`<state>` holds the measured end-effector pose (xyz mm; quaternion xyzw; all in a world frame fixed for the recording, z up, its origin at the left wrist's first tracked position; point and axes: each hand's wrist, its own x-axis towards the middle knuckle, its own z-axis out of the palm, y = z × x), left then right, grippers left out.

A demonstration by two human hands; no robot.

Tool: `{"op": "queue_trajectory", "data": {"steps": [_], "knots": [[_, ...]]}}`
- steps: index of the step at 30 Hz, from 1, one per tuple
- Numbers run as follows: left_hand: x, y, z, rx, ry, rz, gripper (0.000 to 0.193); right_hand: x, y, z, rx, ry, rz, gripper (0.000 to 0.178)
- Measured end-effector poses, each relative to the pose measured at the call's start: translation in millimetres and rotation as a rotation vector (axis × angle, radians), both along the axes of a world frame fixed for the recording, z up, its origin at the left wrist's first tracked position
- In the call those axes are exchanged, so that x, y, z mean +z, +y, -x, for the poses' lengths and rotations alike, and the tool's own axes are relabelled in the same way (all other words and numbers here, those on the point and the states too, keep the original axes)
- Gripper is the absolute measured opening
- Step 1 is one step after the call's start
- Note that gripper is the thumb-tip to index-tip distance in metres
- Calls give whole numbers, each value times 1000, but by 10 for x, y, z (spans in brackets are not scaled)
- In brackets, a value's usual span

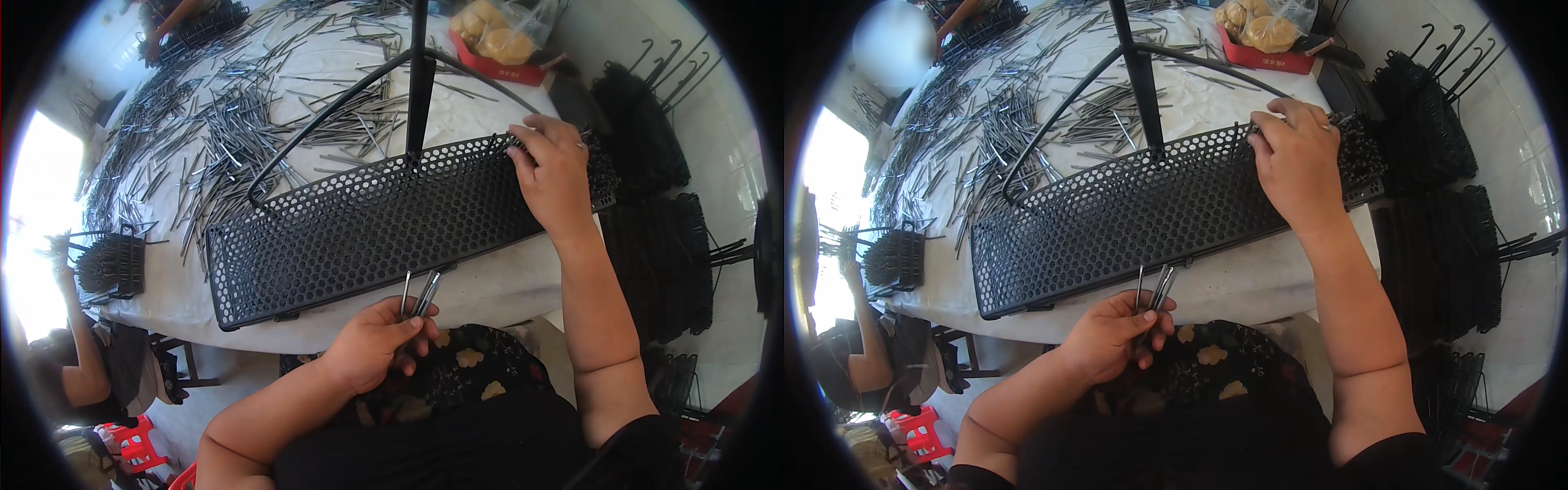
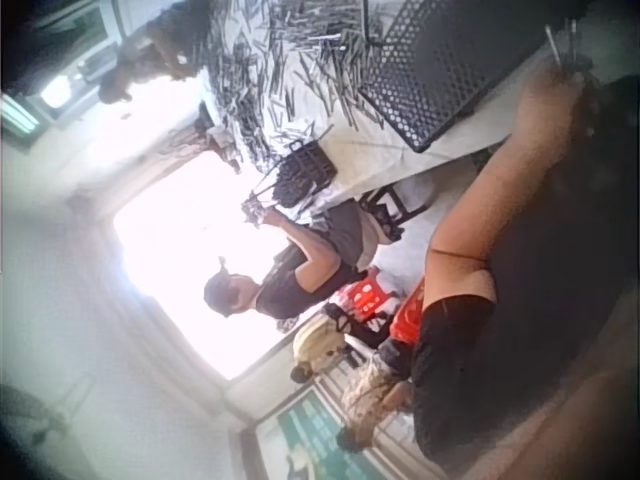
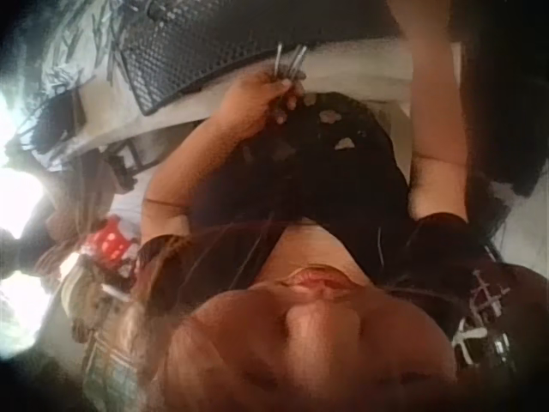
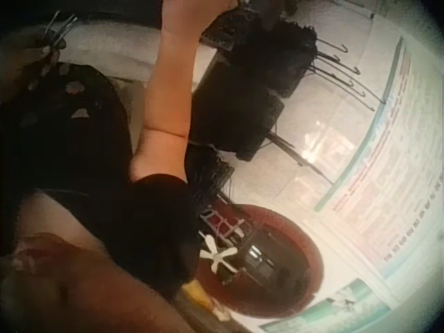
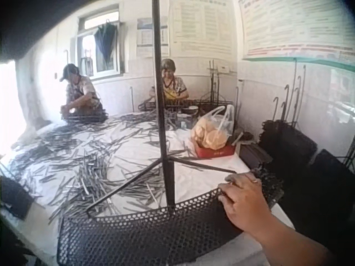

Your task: The person gathers metal pins from a table and inserts them into the holes of a perforated metal rack by hand.

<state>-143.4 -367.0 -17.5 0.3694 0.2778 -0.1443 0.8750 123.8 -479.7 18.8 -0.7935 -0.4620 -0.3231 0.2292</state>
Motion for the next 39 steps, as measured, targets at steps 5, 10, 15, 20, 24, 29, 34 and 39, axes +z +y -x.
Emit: {"op": "queue_trajectory", "data": {"steps": [5, 10, 15, 20, 24, 29, 34, 39], "knots": [[-10, -37, 34, 27, -29, -21, 20, -11, -158, 586, 261, 470, -210, 16], [84, -101, 19, 40, -202, -120, 19, -74, -228, 1219, 649, 1525, -141, 46], [125, -129, 55, -95, -185, -236, 20, -96, -210, 1256, 674, 1639, 10, 29], [135, -77, 47, -182, -127, -272, 27, -84, -196, 1110, 536, 1843, -268, 19], [64, -57, 35, -174, -59, -333, 35, -131, -244, 595, 426, 1132, -794, 19], [34, -45, 9, -198, -23, -383, 37, -185, -291, 329, 199, 622, -749, 16], [3, -30, 9, -209, -17, -409, 34, -260, -303, 232, 132, 564, -738, 14], [-4, -27, 4, -227, -13, -443, 33, -200, -267, 257, 82, 599, -695, 13]]}}
